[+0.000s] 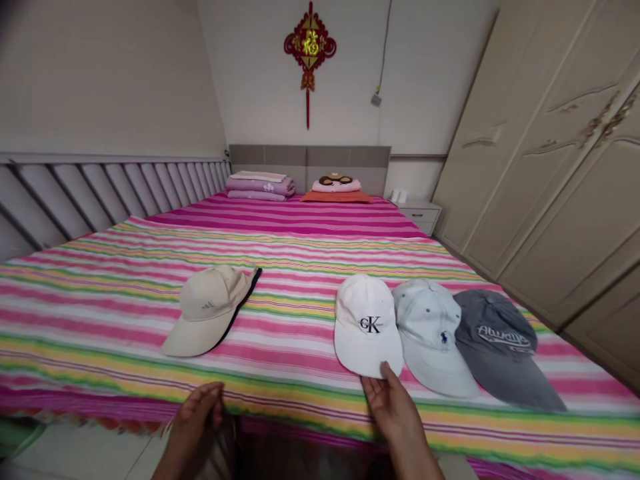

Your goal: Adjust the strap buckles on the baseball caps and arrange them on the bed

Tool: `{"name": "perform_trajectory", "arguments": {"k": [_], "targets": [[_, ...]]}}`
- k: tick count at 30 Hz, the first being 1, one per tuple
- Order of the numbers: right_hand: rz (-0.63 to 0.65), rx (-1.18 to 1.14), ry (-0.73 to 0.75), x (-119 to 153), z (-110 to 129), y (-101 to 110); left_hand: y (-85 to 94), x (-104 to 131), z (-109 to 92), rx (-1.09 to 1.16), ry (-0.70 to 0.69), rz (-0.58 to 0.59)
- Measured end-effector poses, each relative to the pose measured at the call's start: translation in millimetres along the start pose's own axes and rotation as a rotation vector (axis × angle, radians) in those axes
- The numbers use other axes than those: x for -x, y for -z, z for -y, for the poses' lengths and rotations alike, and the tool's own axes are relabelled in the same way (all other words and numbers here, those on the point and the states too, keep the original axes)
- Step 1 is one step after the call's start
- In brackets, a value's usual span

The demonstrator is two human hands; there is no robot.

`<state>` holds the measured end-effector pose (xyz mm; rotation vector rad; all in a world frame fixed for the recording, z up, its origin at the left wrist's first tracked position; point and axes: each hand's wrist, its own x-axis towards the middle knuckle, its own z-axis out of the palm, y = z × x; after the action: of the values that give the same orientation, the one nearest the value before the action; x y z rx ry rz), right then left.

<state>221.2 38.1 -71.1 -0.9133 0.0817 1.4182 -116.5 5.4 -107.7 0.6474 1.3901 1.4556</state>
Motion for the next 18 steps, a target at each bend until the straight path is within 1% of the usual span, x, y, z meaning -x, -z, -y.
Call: {"name": "perform_trajectory", "arguments": {"k": [3,5,7,8,9,10,11,12,13,15,16,18], "targets": [[0.066,-0.041,-0.055,8,-7,-11,-26.3,13,12,0.012,0.075,0.204],[0.152,-0.052,-0.116,21,-19,-13,-41.7,17,10,0.051,0.13,0.334],[0.263,-0.033,-0.16,36,-32,-11,-56.4,18,-4,0.135,0.208,0.438],[0.326,-0.006,-0.168,43,-39,-9,-63.6,17,-15,0.187,0.239,0.483],[0.396,0.029,-0.169,49,-45,-8,-70.6,15,-28,0.253,0.283,0.565],[0.464,0.079,-0.17,54,-50,-6,-77.1,12,-42,0.334,0.305,0.634],[0.522,0.134,-0.161,58,-54,-4,-82.8,9,-56,0.408,0.306,0.678],[0.561,0.192,-0.146,62,-57,-2,-87.5,6,-70,0.476,0.28,0.668],[0.579,0.251,-0.13,64,-59,0,-91.1,4,-82,0.521,0.271,0.625],[0.582,0.353,-0.11,67,-60,6,-94.8,3,-102,0.544,0.228,0.565],[0.595,0.397,-0.116,67,-58,9,-95.5,4,-109,0.534,0.198,0.559],[0.671,0.479,-0.181,68,-49,13,-96.0,11,-118,0.494,0.14,0.602]]}}
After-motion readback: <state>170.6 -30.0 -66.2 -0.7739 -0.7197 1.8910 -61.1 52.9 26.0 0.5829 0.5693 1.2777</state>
